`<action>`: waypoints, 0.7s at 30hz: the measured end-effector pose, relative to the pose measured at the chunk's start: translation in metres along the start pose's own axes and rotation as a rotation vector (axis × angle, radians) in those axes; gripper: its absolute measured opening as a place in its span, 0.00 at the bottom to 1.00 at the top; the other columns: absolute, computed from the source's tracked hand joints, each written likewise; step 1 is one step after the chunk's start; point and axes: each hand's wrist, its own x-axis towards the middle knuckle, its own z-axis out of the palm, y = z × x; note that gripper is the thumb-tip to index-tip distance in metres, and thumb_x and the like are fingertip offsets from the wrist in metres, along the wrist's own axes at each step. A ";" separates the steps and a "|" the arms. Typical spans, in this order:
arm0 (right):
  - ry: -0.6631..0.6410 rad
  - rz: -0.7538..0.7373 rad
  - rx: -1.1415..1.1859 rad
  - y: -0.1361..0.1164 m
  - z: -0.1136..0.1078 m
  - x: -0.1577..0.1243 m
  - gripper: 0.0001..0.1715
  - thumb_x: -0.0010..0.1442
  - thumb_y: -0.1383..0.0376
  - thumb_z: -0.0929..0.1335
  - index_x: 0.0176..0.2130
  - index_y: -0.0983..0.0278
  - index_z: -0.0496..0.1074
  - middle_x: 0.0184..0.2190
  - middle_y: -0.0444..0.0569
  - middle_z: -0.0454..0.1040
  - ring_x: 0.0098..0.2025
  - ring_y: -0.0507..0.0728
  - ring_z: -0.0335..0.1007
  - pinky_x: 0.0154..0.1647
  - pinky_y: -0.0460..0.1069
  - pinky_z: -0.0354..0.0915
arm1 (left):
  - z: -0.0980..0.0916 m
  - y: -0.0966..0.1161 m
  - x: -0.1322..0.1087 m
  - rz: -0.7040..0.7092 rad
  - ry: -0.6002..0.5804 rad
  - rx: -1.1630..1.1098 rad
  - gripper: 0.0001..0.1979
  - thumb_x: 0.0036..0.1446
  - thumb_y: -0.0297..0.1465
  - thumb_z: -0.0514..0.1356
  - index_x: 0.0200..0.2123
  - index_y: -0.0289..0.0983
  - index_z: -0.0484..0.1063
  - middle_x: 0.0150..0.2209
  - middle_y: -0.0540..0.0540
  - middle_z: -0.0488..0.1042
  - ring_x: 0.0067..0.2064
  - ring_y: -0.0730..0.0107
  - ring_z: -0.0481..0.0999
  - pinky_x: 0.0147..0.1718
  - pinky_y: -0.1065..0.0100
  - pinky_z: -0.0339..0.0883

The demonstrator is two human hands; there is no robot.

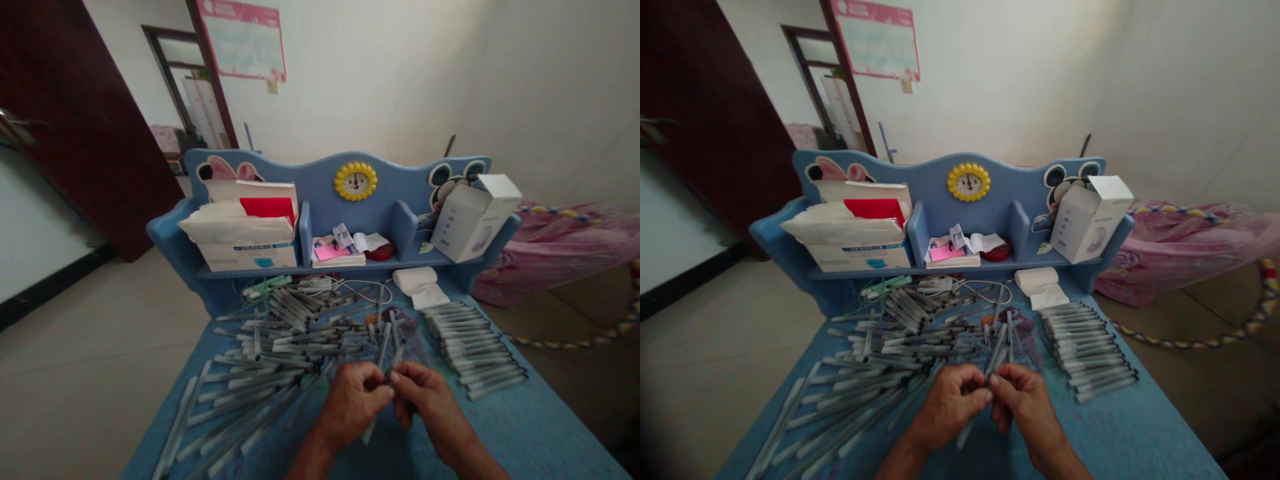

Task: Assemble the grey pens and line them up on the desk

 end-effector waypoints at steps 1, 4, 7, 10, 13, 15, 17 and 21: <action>0.003 0.002 0.006 0.000 -0.001 0.000 0.18 0.51 0.55 0.69 0.25 0.67 0.66 0.11 0.39 0.66 0.12 0.46 0.57 0.15 0.41 0.52 | 0.000 0.000 0.001 -0.003 -0.007 -0.008 0.05 0.44 0.28 0.58 0.19 0.33 0.67 0.18 0.55 0.61 0.22 0.78 0.58 0.21 0.75 0.51; 0.013 0.006 0.016 0.001 -0.004 -0.001 0.17 0.51 0.56 0.69 0.24 0.67 0.66 0.11 0.40 0.66 0.12 0.46 0.57 0.15 0.41 0.53 | 0.000 -0.001 0.002 -0.009 -0.032 -0.016 0.06 0.43 0.30 0.59 0.20 0.33 0.68 0.18 0.55 0.60 0.22 0.78 0.58 0.21 0.75 0.51; 0.037 0.009 0.037 0.002 -0.008 -0.001 0.17 0.51 0.56 0.69 0.23 0.67 0.66 0.12 0.40 0.67 0.13 0.46 0.58 0.14 0.41 0.53 | -0.001 -0.002 0.003 -0.017 -0.070 -0.030 0.08 0.45 0.33 0.59 0.22 0.33 0.70 0.18 0.55 0.61 0.23 0.77 0.59 0.21 0.75 0.52; 0.079 -0.001 0.076 0.002 -0.015 -0.001 0.16 0.51 0.57 0.69 0.24 0.67 0.65 0.12 0.41 0.68 0.13 0.46 0.59 0.15 0.41 0.53 | -0.002 -0.002 0.005 -0.037 -0.090 -0.037 0.11 0.47 0.36 0.57 0.23 0.33 0.71 0.19 0.53 0.64 0.23 0.76 0.60 0.22 0.74 0.53; 0.127 -0.022 0.117 0.002 -0.026 0.000 0.16 0.51 0.57 0.69 0.25 0.66 0.64 0.13 0.42 0.70 0.13 0.47 0.60 0.15 0.41 0.54 | -0.005 -0.002 0.008 -0.040 -0.055 -0.007 0.13 0.50 0.37 0.55 0.22 0.34 0.71 0.19 0.53 0.65 0.22 0.75 0.60 0.23 0.74 0.54; 0.167 -0.037 0.137 0.002 -0.039 -0.001 0.17 0.50 0.57 0.70 0.24 0.66 0.63 0.14 0.42 0.70 0.13 0.47 0.60 0.14 0.42 0.54 | -0.008 -0.003 0.011 -0.025 -0.021 0.027 0.15 0.50 0.38 0.54 0.20 0.34 0.69 0.19 0.53 0.65 0.22 0.75 0.60 0.24 0.73 0.54; 0.229 -0.047 0.159 0.002 -0.058 -0.004 0.17 0.49 0.57 0.70 0.23 0.65 0.63 0.15 0.42 0.70 0.13 0.47 0.61 0.15 0.42 0.54 | -0.011 -0.004 0.015 -0.020 0.011 0.058 0.16 0.49 0.40 0.54 0.19 0.35 0.68 0.18 0.52 0.65 0.23 0.74 0.61 0.24 0.73 0.55; 0.420 -0.057 0.224 0.001 -0.108 -0.017 0.18 0.46 0.57 0.72 0.27 0.65 0.63 0.16 0.42 0.72 0.15 0.48 0.64 0.16 0.42 0.57 | -0.013 -0.004 0.021 -0.037 0.017 0.121 0.17 0.47 0.43 0.54 0.17 0.36 0.67 0.18 0.52 0.64 0.23 0.72 0.63 0.25 0.72 0.56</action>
